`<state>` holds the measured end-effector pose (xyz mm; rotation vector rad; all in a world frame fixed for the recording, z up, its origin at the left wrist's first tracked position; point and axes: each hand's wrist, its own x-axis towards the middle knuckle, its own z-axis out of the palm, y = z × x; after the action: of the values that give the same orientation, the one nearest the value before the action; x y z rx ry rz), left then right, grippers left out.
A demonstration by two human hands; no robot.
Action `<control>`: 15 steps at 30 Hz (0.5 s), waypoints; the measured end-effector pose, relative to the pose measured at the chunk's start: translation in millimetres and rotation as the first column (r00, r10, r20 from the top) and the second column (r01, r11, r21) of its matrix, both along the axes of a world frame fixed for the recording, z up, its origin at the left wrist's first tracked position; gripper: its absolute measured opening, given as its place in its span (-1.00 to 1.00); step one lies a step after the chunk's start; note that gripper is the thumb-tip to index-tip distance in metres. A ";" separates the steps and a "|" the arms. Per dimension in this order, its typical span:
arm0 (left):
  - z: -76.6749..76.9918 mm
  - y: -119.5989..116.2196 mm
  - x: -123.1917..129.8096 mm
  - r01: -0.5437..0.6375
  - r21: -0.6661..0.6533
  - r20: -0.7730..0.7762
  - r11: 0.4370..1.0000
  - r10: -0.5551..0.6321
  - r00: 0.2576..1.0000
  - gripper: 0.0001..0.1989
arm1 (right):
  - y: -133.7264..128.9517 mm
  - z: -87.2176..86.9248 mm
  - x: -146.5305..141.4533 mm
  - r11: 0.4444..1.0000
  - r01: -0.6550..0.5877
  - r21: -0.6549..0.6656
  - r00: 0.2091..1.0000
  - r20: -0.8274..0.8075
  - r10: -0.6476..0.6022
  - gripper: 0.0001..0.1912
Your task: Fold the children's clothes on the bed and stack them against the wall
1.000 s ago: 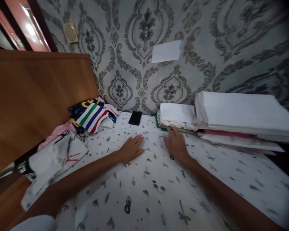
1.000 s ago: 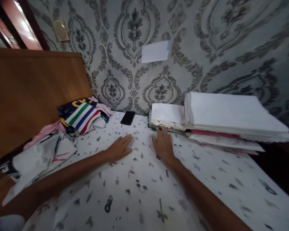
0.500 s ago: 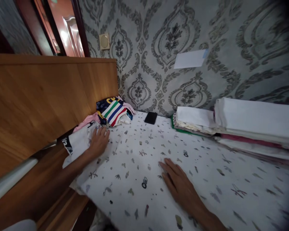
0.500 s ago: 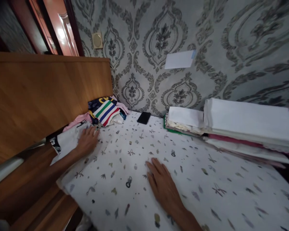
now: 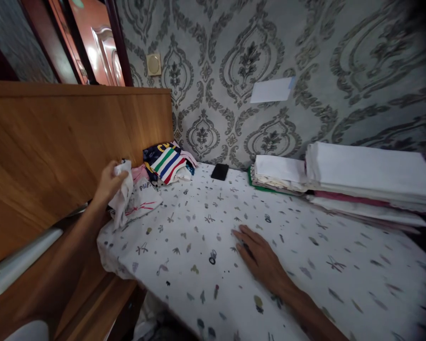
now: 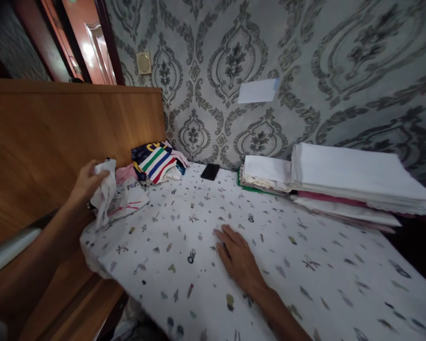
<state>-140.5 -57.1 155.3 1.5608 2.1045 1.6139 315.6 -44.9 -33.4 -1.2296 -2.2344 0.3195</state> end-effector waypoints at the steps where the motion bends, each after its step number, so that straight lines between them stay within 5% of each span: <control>1: 9.8 -2.3 8.6 0.051 0.066 0.063 0.997 -0.055 0.996 -0.79 | -0.8 3.2 -0.9 1.000 0.008 -0.021 0.999 -0.042 -0.008 -0.43; 4: 28.2 -7.8 51.4 0.238 0.112 0.198 0.965 -0.257 0.946 -0.71 | -7.9 19.9 -7.5 0.987 0.004 -0.159 0.968 -0.248 -0.044 -0.44; 7: 22.0 -6.2 106.4 0.535 0.096 0.393 0.840 -0.526 0.755 -0.62 | -19.0 37.7 -20.8 0.899 -0.173 -0.403 0.829 -0.552 -0.087 -0.41; 10: 2.3 -7.8 159.6 0.775 0.074 0.538 0.628 -0.679 0.498 -0.60 | -24.3 43.4 -33.2 0.722 -0.400 -0.564 0.574 -0.769 -0.282 -0.28; 12: -8.2 -21.0 189.6 0.883 0.051 0.571 0.466 -0.739 0.357 -0.68 | -24.1 42.0 -35.4 0.660 -0.436 -0.612 0.455 -0.782 -0.425 -0.26; 15: -15.6 -62.2 221.7 0.997 -0.049 0.601 0.058 -0.796 0.075 -0.73 | -23.9 41.6 -31.2 0.626 -0.451 -0.636 0.408 -0.771 -0.489 -0.38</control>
<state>81.1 -119.3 139.7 1.5442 0.6049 0.6700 284.4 -68.8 8.2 -0.9800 -0.9572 1.7045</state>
